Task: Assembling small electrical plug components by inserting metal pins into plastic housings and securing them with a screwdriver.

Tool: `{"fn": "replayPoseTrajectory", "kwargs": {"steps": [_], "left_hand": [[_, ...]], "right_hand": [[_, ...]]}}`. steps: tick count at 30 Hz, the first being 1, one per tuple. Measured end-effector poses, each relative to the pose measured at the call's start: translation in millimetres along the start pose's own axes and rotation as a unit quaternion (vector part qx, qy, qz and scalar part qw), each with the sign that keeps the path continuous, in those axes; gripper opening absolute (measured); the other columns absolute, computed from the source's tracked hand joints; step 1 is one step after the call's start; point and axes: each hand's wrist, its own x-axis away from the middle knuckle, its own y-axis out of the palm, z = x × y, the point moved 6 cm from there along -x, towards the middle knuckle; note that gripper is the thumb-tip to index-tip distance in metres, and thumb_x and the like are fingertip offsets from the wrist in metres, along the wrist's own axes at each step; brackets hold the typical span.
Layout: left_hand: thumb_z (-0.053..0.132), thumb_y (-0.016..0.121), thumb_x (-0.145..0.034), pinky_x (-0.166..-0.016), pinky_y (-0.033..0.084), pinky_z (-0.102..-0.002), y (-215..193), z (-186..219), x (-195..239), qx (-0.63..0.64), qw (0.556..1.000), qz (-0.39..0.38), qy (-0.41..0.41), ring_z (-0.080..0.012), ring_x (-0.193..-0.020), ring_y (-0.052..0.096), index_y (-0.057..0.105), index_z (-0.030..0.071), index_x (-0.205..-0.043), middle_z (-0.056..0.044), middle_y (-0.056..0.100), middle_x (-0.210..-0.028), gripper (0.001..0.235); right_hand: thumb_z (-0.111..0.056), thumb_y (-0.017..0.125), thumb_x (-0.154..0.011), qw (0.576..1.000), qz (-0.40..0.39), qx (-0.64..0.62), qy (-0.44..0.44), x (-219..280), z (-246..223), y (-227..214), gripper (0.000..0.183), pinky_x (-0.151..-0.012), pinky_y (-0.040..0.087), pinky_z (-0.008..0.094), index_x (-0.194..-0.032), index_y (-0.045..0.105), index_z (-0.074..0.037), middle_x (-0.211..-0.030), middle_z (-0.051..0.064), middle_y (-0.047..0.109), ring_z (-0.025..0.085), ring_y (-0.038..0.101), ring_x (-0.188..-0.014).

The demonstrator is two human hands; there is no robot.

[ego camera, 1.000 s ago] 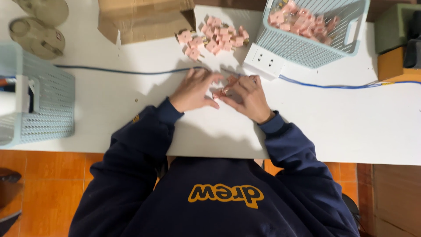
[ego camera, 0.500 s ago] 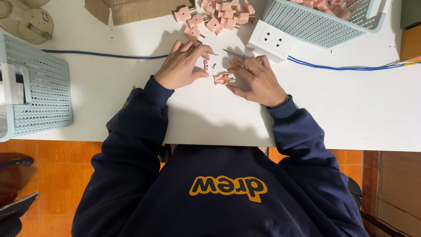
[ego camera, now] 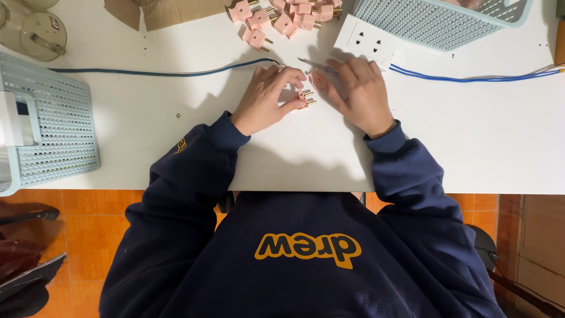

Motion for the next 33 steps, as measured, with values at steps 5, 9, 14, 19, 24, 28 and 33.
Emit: {"fn": "replayPoseTrajectory", "kwargs": {"steps": [5,9,14,19,24,28,33], "left_hand": [[0.027,0.09,-0.101,-0.103,0.04,-0.042,7.3,4.0,2.6,0.025,0.998,-0.026,-0.055,-0.0239,-0.109,0.068,0.059,0.021,-0.134,0.011,0.082,-0.112,0.046],[0.026,0.088,-0.1,-0.103,0.041,-0.043,8.3,4.8,6.0,0.002,0.999,-0.017,-0.052,-0.0243,-0.114,0.065,0.061,0.021,-0.133,0.009,0.082,-0.114,0.043],[0.027,0.092,-0.099,-0.104,0.041,-0.043,9.1,1.6,6.8,0.029,0.997,-0.035,-0.066,-0.0255,-0.116,0.067,0.06,0.021,-0.135,0.006,0.081,-0.119,0.049],[0.028,0.09,-0.102,-0.102,0.04,-0.043,9.3,-2.2,7.5,0.015,0.998,-0.03,-0.052,-0.0267,-0.116,0.067,0.06,0.022,-0.138,0.007,0.078,-0.124,0.048],[0.027,0.087,-0.106,-0.097,0.037,-0.042,10.9,1.9,6.5,-0.029,1.0,-0.009,0.004,-0.024,-0.115,0.067,0.061,0.022,-0.138,0.017,0.082,-0.115,0.041],[0.026,0.088,-0.107,-0.099,0.038,-0.042,14.5,-1.6,8.1,-0.033,0.999,-0.007,0.003,-0.0233,-0.113,0.067,0.058,0.022,-0.145,0.02,0.079,-0.119,0.049],[0.026,0.082,-0.112,-0.1,0.037,-0.04,13.7,2.0,5.7,-0.01,1.0,-0.016,0.011,-0.0207,-0.115,0.069,0.059,0.018,-0.141,0.017,0.082,-0.107,0.038]], "right_hand": [[-0.023,0.078,-0.117,0.997,-0.041,0.026,0.053,18.3,19.4,16.2,0.032,-0.086,0.047,0.046,-0.141,0.078,-0.002,-0.118,0.014,0.071,0.036,0.064,-0.099],[-0.024,0.085,-0.114,0.994,-0.035,0.07,0.082,24.6,25.9,21.9,0.029,-0.089,0.05,0.044,-0.136,0.08,-0.005,-0.119,0.011,0.077,0.036,0.068,-0.101],[-0.021,0.087,-0.112,0.992,-0.04,0.048,0.107,31.4,34.5,30.5,0.014,-0.081,0.051,0.046,-0.115,0.082,-0.009,-0.101,0.009,0.065,0.035,0.065,-0.089],[-0.02,0.08,-0.117,0.987,-0.003,-0.087,0.138,11.3,19.3,-1.2,0.017,-0.088,0.055,0.046,-0.12,0.076,-0.003,-0.118,0.012,0.067,0.035,0.068,-0.109],[-0.012,0.082,-0.117,0.864,0.029,-0.384,0.325,13.5,24.6,-4.1,0.015,-0.078,0.045,0.027,-0.127,0.072,-0.006,-0.113,0.002,0.067,0.012,0.053,-0.095],[-0.007,0.087,-0.113,0.831,0.083,-0.457,0.306,22.8,33.2,4.1,0.021,-0.103,0.057,0.029,-0.125,0.07,-0.009,-0.117,0.004,0.073,0.015,0.07,-0.109],[-0.04,0.072,-0.118,0.852,0.077,-0.473,0.208,20.1,18.7,3.5,0.042,-0.107,0.056,0.039,-0.136,0.076,-0.002,-0.123,0.01,0.064,0.025,0.064,-0.116]]}}
